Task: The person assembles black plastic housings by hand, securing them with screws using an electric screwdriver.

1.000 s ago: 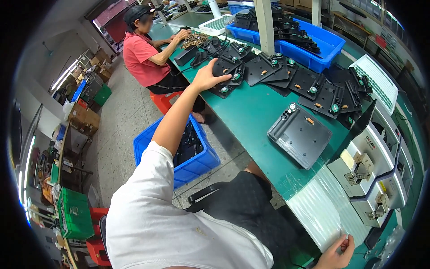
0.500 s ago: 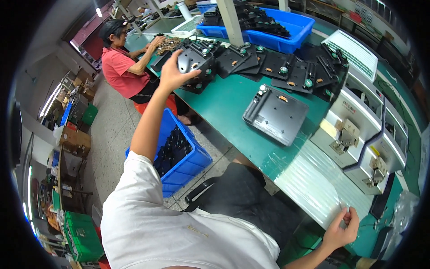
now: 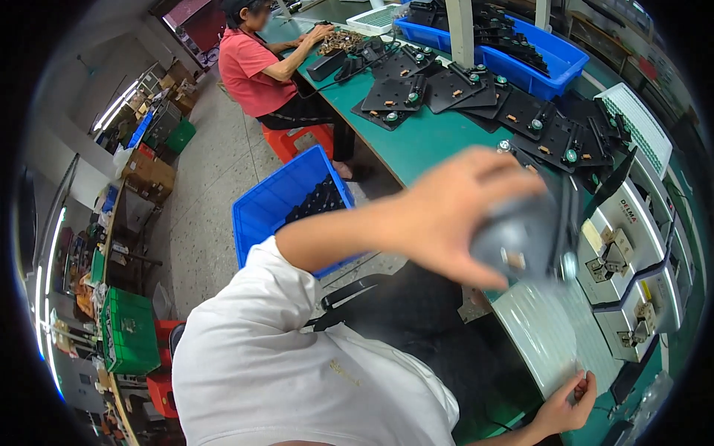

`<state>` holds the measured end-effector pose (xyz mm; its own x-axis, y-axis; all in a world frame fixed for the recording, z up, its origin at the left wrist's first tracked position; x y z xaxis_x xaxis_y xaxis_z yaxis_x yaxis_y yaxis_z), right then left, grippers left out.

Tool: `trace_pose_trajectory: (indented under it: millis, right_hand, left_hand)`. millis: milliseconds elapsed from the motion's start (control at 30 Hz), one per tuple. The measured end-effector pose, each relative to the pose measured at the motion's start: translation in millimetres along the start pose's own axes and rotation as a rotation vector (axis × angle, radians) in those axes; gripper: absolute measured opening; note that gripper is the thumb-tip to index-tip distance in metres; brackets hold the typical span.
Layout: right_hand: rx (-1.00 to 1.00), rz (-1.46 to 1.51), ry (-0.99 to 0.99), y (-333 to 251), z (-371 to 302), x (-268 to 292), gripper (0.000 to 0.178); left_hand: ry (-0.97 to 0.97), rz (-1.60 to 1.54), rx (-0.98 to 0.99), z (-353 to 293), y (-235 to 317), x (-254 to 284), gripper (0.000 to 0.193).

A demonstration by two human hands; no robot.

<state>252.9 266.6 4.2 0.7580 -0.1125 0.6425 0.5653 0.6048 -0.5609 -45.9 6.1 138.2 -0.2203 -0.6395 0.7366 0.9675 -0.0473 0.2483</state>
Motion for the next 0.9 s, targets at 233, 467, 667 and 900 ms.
trace_pose_trajectory:
  millis: [233,467,667,900]
  right_hand:
    - [-0.223,0.413,0.220,63,-11,49,0.008]
    - [-0.193,0.463,0.484,64,24,99,0.067]
    - [-0.217,0.233,0.629,42,55,114,0.076]
    - [0.047,0.164,1.082,59,-38,162,0.044]
  left_hand:
    - [-0.105,-0.432,-0.166,12,84,-113,0.099]
    - [-0.194,-0.248,-0.141,24,73,-169,0.092]
    - [-0.210,-0.242,-0.157,23,74,-172,0.094]
    - [-0.352,-0.187,-0.228,23,60,-179,0.099]
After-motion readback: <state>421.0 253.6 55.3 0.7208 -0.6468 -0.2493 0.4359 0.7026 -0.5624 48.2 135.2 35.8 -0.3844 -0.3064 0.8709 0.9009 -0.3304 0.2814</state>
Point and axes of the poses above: each hand's wrist, its own z-axis towards the middle knuckle, its own x-axis out of the back of the hand, y = z × x, the point moved 10 cm from there along z, towards the middle knuckle, and after that the axes turned 10 degrees about -x, right-handed, at the moved point
